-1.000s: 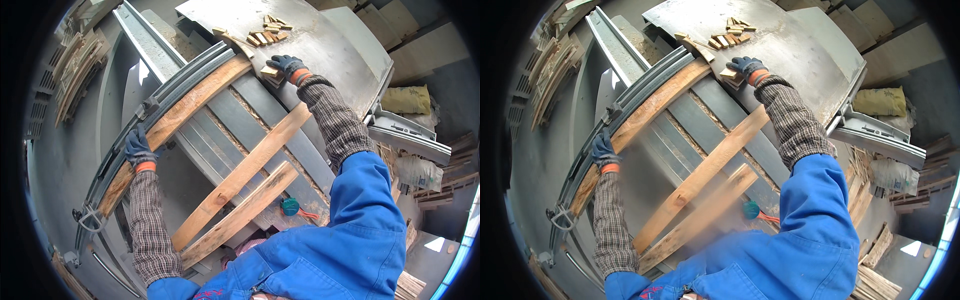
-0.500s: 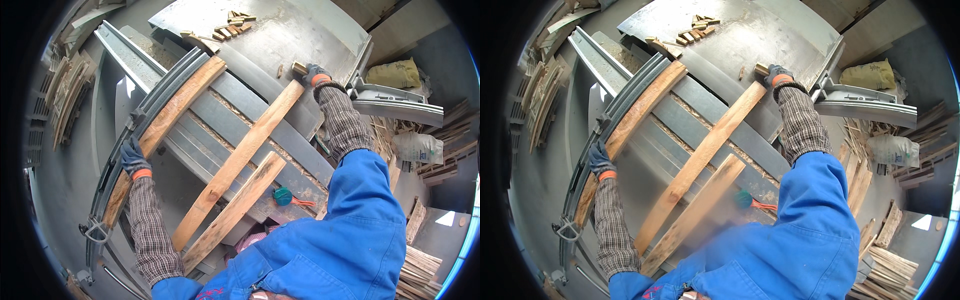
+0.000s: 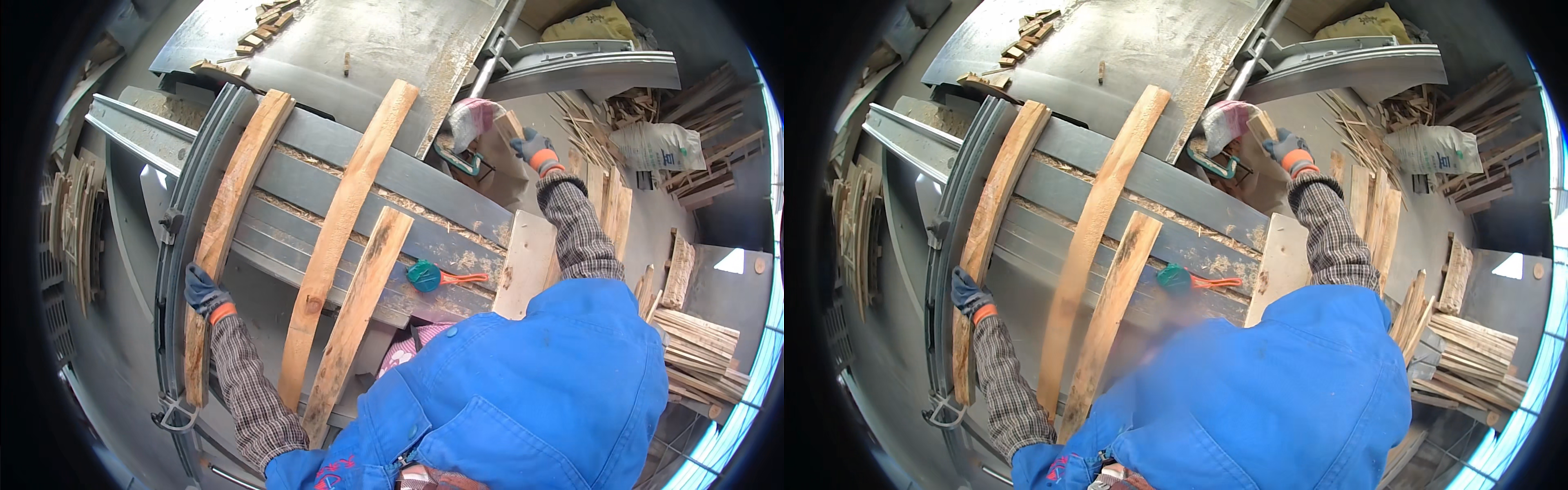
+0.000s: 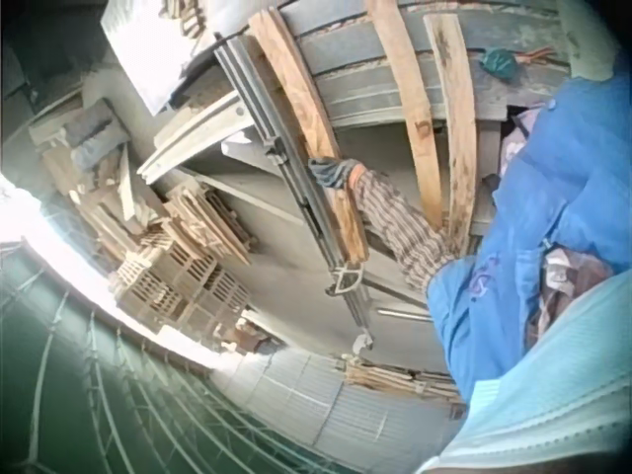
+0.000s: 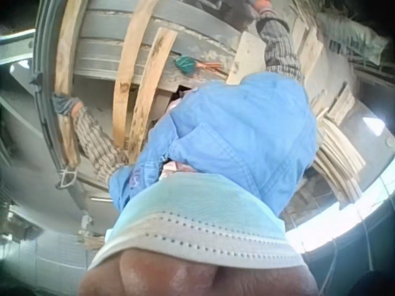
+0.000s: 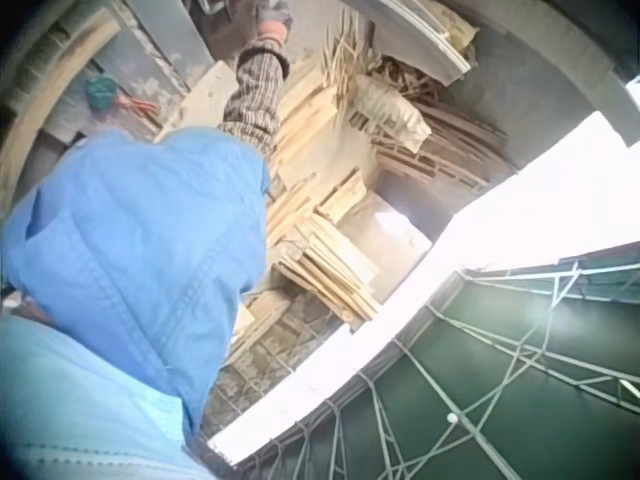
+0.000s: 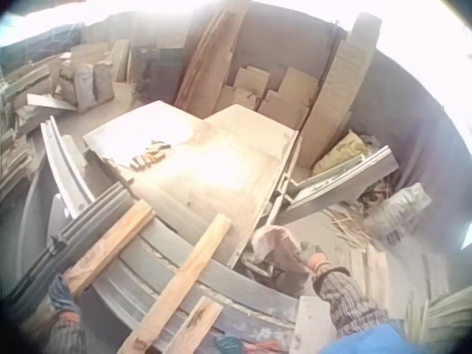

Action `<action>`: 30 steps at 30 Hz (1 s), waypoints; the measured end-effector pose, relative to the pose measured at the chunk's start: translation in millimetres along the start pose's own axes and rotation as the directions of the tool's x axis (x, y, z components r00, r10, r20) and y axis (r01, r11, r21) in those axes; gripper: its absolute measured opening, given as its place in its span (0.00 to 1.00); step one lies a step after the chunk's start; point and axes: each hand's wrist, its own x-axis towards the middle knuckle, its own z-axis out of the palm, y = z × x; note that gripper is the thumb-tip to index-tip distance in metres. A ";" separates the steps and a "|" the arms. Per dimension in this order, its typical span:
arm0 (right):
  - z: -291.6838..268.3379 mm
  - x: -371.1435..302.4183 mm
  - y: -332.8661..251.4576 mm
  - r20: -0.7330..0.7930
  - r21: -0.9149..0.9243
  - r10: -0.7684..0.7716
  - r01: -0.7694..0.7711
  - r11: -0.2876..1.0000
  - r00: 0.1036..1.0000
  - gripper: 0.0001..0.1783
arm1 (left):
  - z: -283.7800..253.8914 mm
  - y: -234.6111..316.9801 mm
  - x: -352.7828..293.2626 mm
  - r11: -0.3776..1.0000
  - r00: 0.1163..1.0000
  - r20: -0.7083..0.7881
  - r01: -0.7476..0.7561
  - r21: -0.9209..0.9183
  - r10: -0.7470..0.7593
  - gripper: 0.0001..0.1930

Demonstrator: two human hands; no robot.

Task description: The person uses a table saw to cut multiple wooden planks. They position each plank against the fence, feed it through the blade, and remove the cut pieces, repeating the process for several planks.

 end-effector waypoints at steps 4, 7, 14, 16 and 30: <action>19.3 -21.6 33.0 0.068 -0.165 0.017 -0.005 0.986 0.998 0.34 | 17.2 2.3 -19.6 0.998 0.995 0.089 0.043 0.038 -0.046 0.37; 30.8 -31.7 36.6 -0.023 -0.154 -0.075 0.071 0.986 0.997 0.37 | 13.7 -1.5 -27.8 0.993 0.967 0.251 0.061 -0.101 -0.034 0.41; 29.9 -75.2 36.5 -0.119 0.047 -0.297 0.304 0.951 0.947 0.29 | -71.0 32.6 -82.3 0.953 0.974 0.184 -0.076 -0.292 0.134 0.60; 31.2 -138.6 -19.2 -0.030 0.291 -0.446 0.435 0.852 0.895 0.28 | -57.4 24.3 -118.4 0.966 0.979 0.193 -0.014 -0.259 0.065 0.60; 131.1 -293.4 -90.9 0.396 -0.059 -0.821 0.903 0.425 0.412 0.39 | -85.0 48.7 -175.5 0.942 0.999 0.035 0.024 -0.335 -0.013 0.51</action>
